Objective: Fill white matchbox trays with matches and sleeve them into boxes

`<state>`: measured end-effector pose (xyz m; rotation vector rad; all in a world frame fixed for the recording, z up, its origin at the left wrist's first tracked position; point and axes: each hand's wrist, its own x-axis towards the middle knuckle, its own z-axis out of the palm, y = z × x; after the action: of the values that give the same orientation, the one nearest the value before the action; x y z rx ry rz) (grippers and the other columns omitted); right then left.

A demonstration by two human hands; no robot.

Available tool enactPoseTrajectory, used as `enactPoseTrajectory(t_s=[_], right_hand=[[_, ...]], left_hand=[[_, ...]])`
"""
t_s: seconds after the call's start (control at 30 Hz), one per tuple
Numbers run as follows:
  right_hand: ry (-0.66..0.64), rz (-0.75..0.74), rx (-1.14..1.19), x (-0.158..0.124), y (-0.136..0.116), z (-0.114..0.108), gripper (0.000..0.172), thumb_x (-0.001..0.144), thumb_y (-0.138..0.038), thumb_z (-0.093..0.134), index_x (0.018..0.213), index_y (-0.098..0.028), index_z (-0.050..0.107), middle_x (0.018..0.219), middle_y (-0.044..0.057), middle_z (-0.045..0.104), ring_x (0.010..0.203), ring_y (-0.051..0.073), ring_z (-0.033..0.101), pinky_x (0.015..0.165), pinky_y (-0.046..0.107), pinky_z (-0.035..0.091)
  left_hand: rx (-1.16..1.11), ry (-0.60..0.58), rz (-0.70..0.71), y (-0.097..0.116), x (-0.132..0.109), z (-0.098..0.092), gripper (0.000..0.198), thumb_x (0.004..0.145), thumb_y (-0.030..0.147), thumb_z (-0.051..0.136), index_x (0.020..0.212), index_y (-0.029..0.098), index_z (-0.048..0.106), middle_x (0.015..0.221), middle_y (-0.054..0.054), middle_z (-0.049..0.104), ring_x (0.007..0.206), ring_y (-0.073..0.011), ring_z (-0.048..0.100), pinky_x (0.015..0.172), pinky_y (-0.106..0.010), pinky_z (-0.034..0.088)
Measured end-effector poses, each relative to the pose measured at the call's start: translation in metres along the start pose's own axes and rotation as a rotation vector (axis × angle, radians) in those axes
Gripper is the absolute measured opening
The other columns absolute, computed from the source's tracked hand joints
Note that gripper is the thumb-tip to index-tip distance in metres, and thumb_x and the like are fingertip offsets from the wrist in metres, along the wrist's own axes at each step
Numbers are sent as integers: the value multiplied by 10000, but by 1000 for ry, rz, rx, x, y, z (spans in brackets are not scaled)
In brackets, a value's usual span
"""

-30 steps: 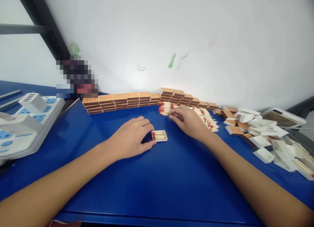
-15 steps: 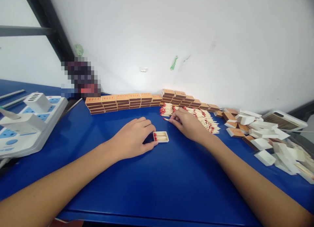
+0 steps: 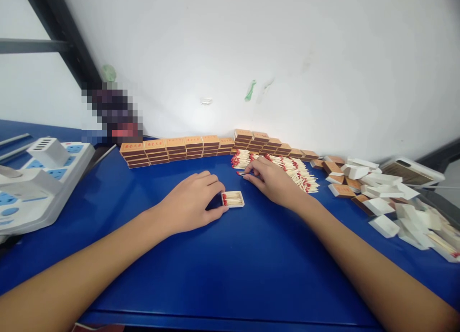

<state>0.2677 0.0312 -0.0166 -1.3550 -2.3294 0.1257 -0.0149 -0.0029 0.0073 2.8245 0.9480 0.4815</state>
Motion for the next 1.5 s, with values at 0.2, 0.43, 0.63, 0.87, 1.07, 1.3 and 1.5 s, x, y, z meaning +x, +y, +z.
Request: enactPoseTrajectory(t_s=[0.2,0.43,0.63,0.87,1.07,1.3,1.5], right_hand=[[-25,27,1,1,0,2,125,1033,-265,577,920,-215,595,947,70,619,813,219,576,717,340,435],[-12,10,-11,-3,-10,-8,121,1053,-286,548,948,-230,569,1002,87,652,853,235,607,723,350,448],[-72,-86,44,-17,-46,-24,132,1075,-287,537,962,-235,580,980,71,644,832,218,615,712,330,461],[-168,-134,-50,-24,-71,-12,107,1084,-281,529,1000,-232,574,1010,68,644,767,205,644,670,334,475],[-30,-97,-47,-16,-44,-11,137,1093,-296,473,1055,-244,594,1046,94,659,878,248,645,757,370,498],[89,-44,-90,3,4,2,110,1029,-282,571,1060,-231,664,1040,123,612,1012,311,593,893,466,511],[107,-63,-76,8,3,10,187,1048,-259,537,1114,-231,710,1041,125,613,1042,311,567,930,467,482]], left_hand=[[-5,-13,-23,1,0,-1,264,998,405,677,1130,178,696,1047,-74,703,1021,-263,636,909,-420,528],[-7,-10,-12,0,0,-1,265,999,411,670,1109,172,696,1034,-75,700,1015,-264,633,905,-425,530],[0,4,-18,0,0,0,255,999,411,669,1106,181,689,1020,-72,698,1008,-261,635,893,-409,526],[12,1,-16,0,1,0,237,983,387,683,1062,163,686,1008,-76,690,999,-266,634,882,-418,529],[-9,-3,-14,1,0,0,247,996,397,672,1103,176,688,1026,-74,696,1016,-263,631,904,-415,529],[-4,-4,-20,-1,1,-1,248,997,406,672,1111,186,691,1033,-74,701,1012,-263,637,894,-411,532],[-1,-12,-28,0,1,0,261,1000,402,669,1127,176,694,1046,-77,706,1019,-262,633,905,-422,535]])
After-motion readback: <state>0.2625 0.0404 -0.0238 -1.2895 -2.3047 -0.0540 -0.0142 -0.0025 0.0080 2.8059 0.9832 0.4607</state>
